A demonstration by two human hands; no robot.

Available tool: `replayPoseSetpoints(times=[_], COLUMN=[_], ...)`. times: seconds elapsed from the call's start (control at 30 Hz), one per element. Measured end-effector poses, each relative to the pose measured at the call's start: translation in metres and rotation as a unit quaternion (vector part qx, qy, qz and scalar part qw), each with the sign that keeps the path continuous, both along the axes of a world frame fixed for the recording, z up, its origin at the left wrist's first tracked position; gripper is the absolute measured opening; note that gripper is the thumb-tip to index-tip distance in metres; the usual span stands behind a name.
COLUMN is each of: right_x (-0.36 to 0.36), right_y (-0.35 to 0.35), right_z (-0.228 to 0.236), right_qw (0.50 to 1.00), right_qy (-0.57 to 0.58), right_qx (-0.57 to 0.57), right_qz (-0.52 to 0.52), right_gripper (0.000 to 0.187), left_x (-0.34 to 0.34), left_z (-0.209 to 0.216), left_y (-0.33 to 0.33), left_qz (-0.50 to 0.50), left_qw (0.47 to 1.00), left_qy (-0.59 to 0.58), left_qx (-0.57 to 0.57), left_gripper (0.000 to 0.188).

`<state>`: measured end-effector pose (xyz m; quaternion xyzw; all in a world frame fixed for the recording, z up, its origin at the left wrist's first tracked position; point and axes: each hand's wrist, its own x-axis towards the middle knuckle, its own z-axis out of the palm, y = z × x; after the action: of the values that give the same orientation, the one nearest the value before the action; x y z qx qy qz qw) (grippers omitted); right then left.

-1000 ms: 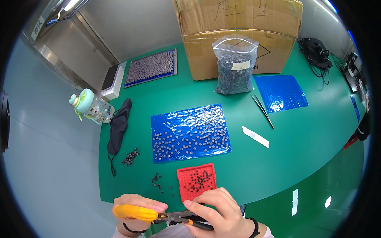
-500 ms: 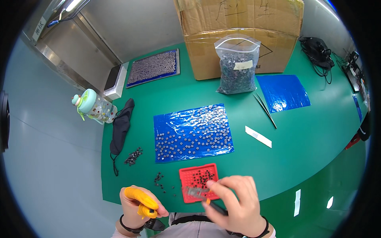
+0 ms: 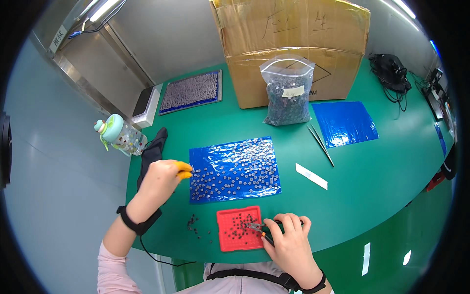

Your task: The person uses pliers to pick up small black components from a red tray and places them onto a blue sheet on the table. The person also uses a white strip to clean the pliers and handles a black cloth. The task involves repetitive sorting of small items.

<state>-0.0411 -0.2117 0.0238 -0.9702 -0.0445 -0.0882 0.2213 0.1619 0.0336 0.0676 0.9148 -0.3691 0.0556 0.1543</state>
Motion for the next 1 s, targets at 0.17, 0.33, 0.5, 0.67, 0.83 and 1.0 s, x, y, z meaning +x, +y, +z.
replayPoseSetpoints(times=[0.17,0.33,0.5,0.67,0.83,1.0], right_x=[-0.007,-0.010,-0.010,-0.011,-0.012,-0.007], right_y=[-0.002,-0.001,0.000,-0.002,-0.002,0.000], right_z=[0.000,-0.003,-0.002,-0.001,-0.002,-0.002], right_qw=[1.000,1.000,0.999,0.998,0.998,0.999], right_qy=[0.006,0.017,0.029,0.032,0.032,0.034], right_qx=[0.003,0.020,0.030,0.045,0.057,0.023], right_qz=[-0.008,-0.008,-0.005,-0.007,-0.015,-0.006], right_gripper=[0.037,0.035,0.035,0.037,0.040,0.041], left_x=[0.017,0.013,0.010,0.011,0.005,-0.013], left_z=[-0.042,-0.049,-0.047,-0.053,-0.040,-0.025], left_y=[-0.015,-0.015,-0.019,-0.017,-0.015,-0.005], left_qz=[-0.005,-0.002,-0.020,-0.020,0.003,0.012], left_qw=[0.999,0.999,0.996,0.994,0.994,0.999], left_qy=[-0.026,-0.033,-0.067,-0.082,-0.098,-0.030], left_qx=[0.038,0.029,0.056,0.070,0.044,0.010], left_gripper=[0.012,0.014,0.014,0.015,0.016,0.014])
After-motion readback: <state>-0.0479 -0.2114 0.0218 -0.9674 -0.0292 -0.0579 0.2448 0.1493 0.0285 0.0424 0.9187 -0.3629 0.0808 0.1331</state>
